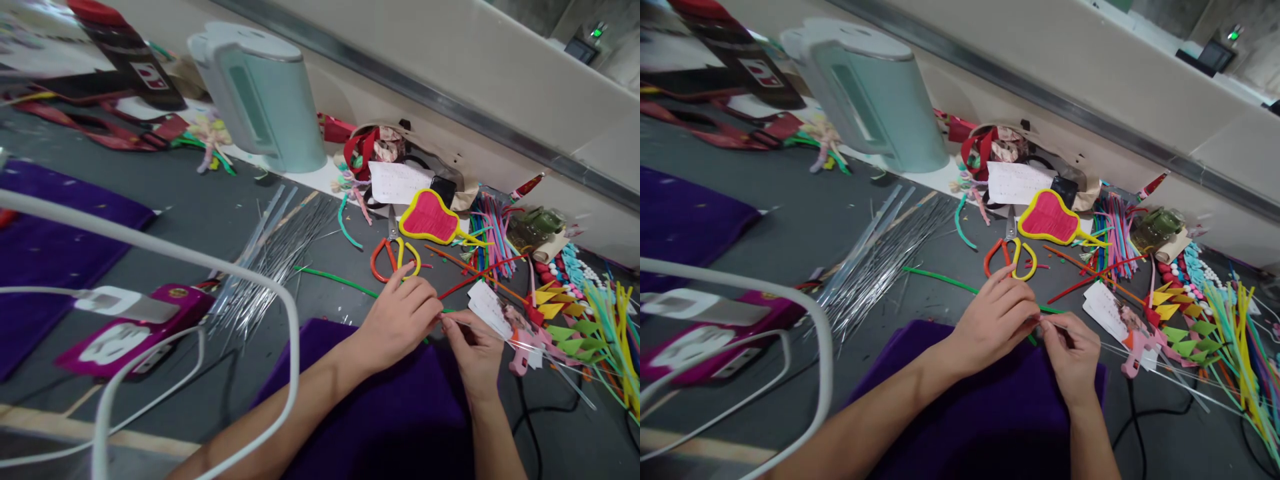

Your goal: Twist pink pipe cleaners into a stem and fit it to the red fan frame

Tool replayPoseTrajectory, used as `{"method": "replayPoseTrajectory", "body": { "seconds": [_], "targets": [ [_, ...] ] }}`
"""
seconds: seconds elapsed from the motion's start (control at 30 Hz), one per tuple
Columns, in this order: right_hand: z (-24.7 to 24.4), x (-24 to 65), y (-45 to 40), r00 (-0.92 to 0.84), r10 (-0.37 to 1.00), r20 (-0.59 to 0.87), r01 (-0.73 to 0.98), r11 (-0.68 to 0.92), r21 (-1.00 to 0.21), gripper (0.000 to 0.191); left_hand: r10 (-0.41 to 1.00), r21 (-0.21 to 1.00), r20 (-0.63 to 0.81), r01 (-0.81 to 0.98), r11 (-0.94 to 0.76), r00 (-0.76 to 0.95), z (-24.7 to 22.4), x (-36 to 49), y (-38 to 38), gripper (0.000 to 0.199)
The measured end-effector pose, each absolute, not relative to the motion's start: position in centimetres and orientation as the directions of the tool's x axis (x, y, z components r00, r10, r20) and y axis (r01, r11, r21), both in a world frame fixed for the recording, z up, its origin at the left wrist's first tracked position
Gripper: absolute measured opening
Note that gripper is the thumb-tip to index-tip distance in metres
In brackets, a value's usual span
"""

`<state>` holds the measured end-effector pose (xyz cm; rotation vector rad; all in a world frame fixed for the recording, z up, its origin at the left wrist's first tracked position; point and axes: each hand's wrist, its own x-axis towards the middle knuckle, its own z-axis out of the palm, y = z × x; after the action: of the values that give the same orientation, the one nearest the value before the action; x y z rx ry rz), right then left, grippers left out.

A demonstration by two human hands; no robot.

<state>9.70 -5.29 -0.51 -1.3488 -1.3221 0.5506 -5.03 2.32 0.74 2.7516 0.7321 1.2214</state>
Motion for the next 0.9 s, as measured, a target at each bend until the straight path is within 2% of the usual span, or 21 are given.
{"method": "replayPoseTrajectory", "body": {
  "seconds": [0.4,0.9],
  "targets": [
    [-0.72,9.75,-5.12,0.236,0.898,0.372,0.417,0.252,-0.873,0.010,0.365,0.131,0.719,0.400,-0.907,0.592,0.25,-5.30,2.50,0.016],
    [-0.12,10.22,-5.02,0.126,0.885,0.449,0.522,0.326,-0.788,0.011,0.362,0.140,0.684,0.372,-0.917,0.634,0.58,-5.59,2.57,0.018]
  ]
}}
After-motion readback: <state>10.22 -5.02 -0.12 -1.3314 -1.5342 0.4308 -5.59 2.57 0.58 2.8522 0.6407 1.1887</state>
